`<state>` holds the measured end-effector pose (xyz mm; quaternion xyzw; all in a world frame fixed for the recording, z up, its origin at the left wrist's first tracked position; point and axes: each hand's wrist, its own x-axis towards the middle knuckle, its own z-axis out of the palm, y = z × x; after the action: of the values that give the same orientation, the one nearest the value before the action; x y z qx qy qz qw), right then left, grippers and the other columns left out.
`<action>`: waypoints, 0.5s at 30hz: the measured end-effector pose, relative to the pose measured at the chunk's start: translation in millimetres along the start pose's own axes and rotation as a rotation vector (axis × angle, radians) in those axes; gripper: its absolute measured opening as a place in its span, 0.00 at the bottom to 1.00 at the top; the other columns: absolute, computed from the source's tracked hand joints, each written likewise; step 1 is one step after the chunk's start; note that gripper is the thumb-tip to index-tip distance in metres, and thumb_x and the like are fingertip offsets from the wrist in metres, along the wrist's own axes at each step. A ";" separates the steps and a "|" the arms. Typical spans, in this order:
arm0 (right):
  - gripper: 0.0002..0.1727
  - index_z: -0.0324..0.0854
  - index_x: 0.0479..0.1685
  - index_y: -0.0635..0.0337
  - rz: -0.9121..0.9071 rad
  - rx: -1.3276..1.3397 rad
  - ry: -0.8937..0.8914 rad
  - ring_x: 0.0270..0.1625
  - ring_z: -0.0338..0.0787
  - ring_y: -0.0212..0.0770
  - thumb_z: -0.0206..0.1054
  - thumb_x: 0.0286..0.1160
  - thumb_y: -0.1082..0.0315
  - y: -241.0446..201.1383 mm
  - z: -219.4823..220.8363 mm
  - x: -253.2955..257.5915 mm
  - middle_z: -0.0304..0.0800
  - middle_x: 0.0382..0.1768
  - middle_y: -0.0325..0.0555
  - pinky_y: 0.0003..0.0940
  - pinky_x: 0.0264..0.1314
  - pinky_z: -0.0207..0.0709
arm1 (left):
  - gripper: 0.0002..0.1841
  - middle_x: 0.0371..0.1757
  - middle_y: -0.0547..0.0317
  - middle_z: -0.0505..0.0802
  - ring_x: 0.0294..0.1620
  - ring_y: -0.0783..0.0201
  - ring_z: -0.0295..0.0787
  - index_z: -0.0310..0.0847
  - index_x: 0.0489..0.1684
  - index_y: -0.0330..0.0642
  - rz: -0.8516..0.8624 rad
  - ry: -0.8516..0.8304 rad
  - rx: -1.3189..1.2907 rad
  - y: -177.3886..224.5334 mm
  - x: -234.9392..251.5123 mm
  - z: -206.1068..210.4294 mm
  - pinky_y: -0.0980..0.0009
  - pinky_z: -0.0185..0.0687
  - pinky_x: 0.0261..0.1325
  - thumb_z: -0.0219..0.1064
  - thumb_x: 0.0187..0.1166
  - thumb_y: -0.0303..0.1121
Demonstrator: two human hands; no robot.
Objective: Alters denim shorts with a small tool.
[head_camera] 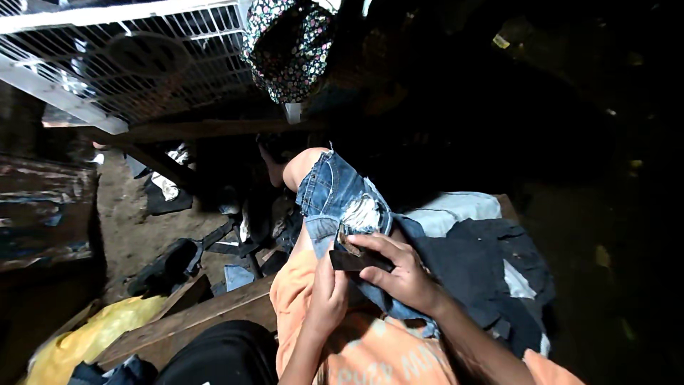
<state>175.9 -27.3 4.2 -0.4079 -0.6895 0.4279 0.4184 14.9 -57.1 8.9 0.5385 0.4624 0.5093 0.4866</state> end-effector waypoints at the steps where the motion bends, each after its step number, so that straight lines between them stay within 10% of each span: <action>1: 0.29 0.86 0.65 0.59 -0.009 0.007 0.012 0.48 0.87 0.22 0.62 0.82 0.44 0.4 1.8 -1.0 0.92 0.47 0.47 0.15 0.56 0.79 | 0.21 0.54 0.78 0.90 0.61 0.96 0.78 0.77 0.60 0.36 0.008 0.001 -0.005 -1.0 -1.5 1.1 0.87 0.73 0.69 0.44 0.94 0.44; 9: 0.23 0.82 0.64 0.62 0.052 0.338 -0.010 0.59 0.87 0.17 0.66 0.82 0.53 1.3 14.5 0.6 0.92 0.58 0.35 0.19 0.66 0.81 | 0.22 0.52 0.74 0.90 0.59 0.95 0.78 0.78 0.58 0.36 0.052 -0.027 0.054 -9.3 -3.6 -0.9 0.87 0.74 0.68 0.43 0.95 0.44; 15: 0.10 0.86 0.55 0.46 0.189 0.633 -0.023 0.48 0.84 0.09 0.64 0.84 0.58 2.5 12.8 10.1 0.91 0.50 0.16 0.09 0.52 0.78 | 0.21 0.51 0.69 0.91 0.56 0.94 0.80 0.73 0.63 0.25 0.034 -0.042 -0.007 -15.0 2.8 0.5 0.87 0.75 0.65 0.45 0.93 0.38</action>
<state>161.4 -20.4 0.5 -0.3150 -0.4860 0.6626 0.4750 15.5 -52.9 -5.7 0.5550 0.4410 0.5079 0.4894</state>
